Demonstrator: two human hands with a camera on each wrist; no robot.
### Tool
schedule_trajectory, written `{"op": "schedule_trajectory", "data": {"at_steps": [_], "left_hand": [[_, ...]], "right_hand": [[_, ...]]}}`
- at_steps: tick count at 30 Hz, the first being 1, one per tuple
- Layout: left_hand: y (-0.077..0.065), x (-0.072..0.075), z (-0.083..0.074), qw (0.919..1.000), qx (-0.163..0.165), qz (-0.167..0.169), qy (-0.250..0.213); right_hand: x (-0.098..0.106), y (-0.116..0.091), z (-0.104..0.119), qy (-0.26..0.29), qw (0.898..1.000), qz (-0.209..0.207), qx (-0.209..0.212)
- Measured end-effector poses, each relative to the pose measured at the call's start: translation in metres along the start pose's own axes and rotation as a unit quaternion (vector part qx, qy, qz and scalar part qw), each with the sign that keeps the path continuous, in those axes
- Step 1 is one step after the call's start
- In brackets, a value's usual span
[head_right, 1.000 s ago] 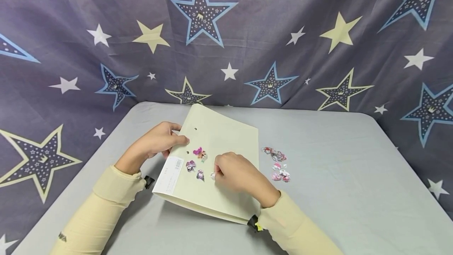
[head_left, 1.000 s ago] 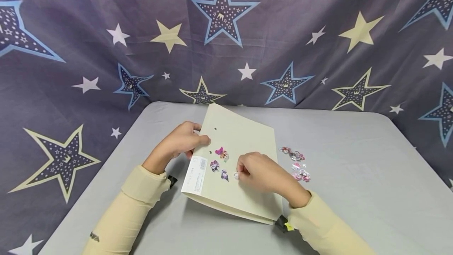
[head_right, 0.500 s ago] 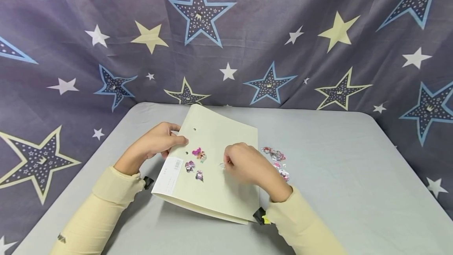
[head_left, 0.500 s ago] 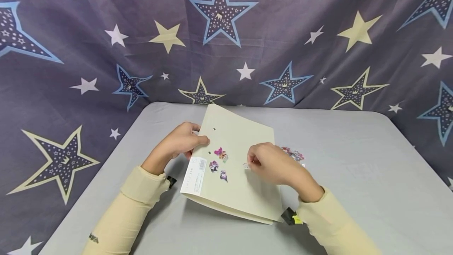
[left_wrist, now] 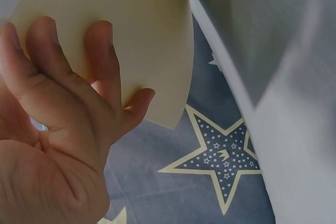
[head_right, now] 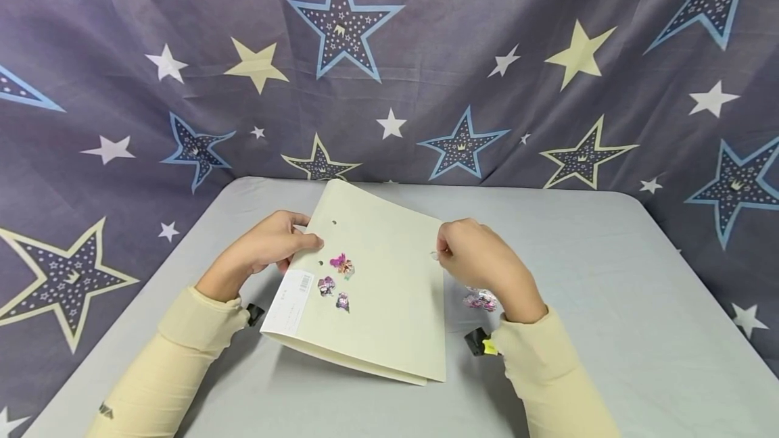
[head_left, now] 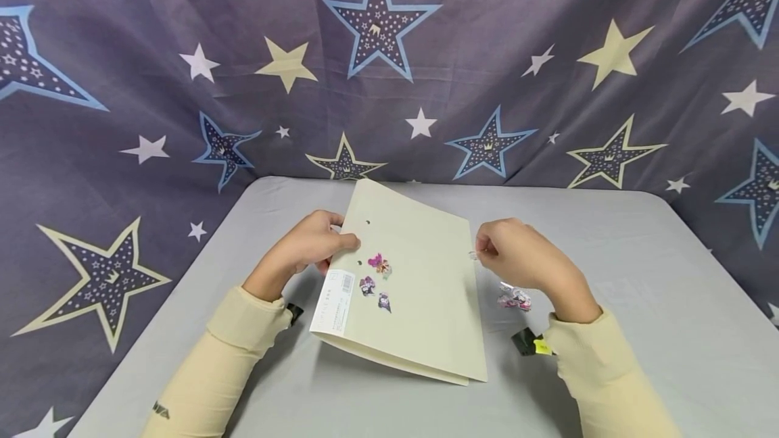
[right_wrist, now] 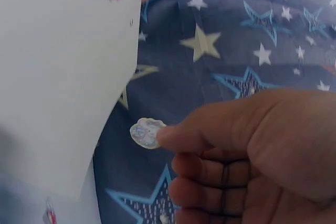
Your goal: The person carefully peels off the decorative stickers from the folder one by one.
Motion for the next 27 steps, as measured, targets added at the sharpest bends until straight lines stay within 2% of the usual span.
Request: {"op": "schedule_trajectory", "data": {"at_steps": [7, 12, 17, 27], "left_hand": [[0.0, 0.0, 0.0, 1.0, -0.001, 0.0, -0.005], [-0.001, 0.0, 0.0, 1.0, 0.001, 0.001, -0.004], [-0.001, 0.0, 0.0, 1.0, 0.003, 0.001, -0.002], [-0.001, 0.0, -0.001, 1.0, -0.001, 0.001, -0.004]], "right_hand": [[-0.004, -0.001, -0.029, 0.006, 0.998, 0.056, -0.04], [-0.013, -0.002, -0.044, 0.017, 0.991, 0.103, -0.079], [-0.017, -0.001, -0.051, 0.028, 0.988, 0.114, -0.096], [-0.03, 0.004, -0.066, 0.042, 0.985, 0.135, -0.1]]}}
Point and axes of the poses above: each hand's wrist, its own y-axis towards the middle knuckle, its own x-axis out of the back of the hand, z = x × y, the point moved 9 cm from there along y, towards the middle knuckle, and after that the axes turned 13 degrees about z, right-handed, at the moved point
